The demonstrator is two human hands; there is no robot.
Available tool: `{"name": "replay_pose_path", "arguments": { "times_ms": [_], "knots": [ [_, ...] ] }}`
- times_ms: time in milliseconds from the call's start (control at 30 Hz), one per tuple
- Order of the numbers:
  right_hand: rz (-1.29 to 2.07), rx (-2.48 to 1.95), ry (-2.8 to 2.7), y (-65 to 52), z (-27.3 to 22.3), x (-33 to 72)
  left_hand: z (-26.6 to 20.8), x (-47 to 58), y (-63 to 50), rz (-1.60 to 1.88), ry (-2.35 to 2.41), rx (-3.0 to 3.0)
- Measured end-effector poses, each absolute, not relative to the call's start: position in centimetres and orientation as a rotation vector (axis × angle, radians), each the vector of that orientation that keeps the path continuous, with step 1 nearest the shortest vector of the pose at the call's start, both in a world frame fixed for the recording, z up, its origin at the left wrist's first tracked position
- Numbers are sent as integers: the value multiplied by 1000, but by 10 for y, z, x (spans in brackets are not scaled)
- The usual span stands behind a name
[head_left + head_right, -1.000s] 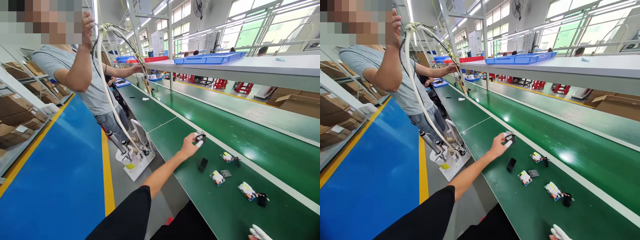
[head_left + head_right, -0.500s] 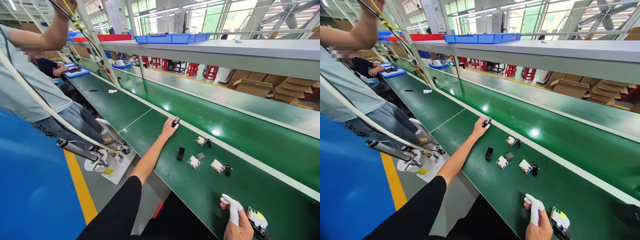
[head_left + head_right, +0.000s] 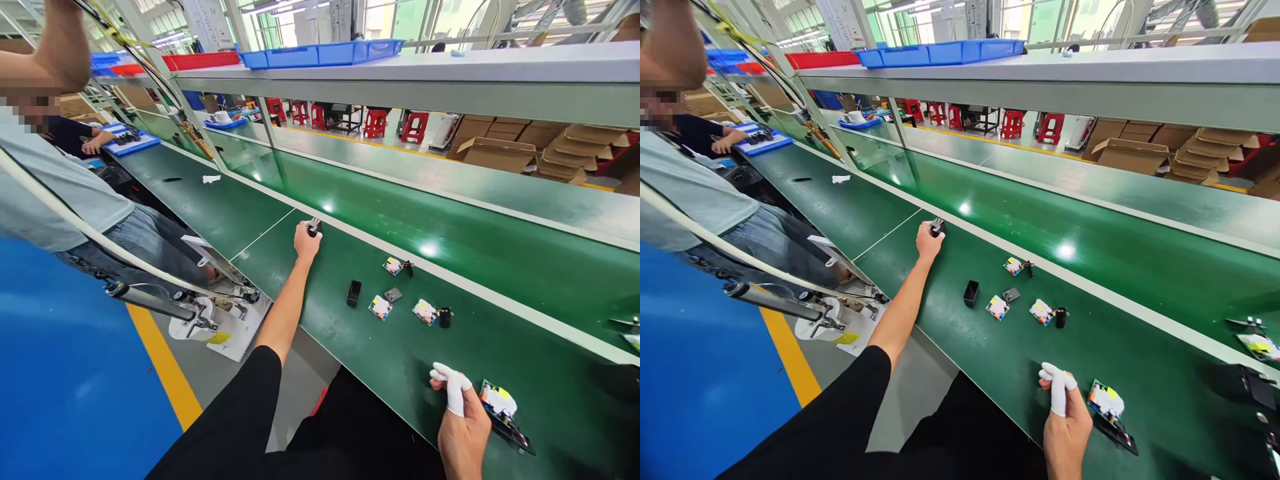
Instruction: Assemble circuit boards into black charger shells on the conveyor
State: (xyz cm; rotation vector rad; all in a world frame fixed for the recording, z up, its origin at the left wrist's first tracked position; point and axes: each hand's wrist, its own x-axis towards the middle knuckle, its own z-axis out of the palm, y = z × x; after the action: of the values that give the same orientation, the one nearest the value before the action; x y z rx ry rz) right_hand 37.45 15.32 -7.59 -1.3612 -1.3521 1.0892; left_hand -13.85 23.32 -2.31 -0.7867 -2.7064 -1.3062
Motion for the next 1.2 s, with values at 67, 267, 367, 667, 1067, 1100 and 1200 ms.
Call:
{"name": "replay_pose_path", "arguments": {
  "times_ms": [67, 267, 367, 667, 1067, 1100, 1200],
  "knots": [
    [1118, -1371, -1345, 153, -76, 376, -19, -164, 223, -1303, -2709, -686],
    [1108, -1448, -1337, 150, -74, 376, 2, -259, 182, -1303, -2664, -405],
    [1077, -1518, -1332, 149, -75, 377, 5, -289, 172, -1348, -2625, -288],
    [1000, -1393, -1414, 148, -66, 368, -4, -242, 158, -1435, -2541, -162],
    [671, -1174, -2375, 180, 1, 272, -27, 48, 116, -1471, -2512, -1995],
    [634, -1215, -2425, 185, 1, 262, -28, 48, 119, -1459, -2496, -1982],
    [541, -1320, -2442, 198, -7, 244, -31, 44, 120, -1372, -2476, -1992]
  ]
}}
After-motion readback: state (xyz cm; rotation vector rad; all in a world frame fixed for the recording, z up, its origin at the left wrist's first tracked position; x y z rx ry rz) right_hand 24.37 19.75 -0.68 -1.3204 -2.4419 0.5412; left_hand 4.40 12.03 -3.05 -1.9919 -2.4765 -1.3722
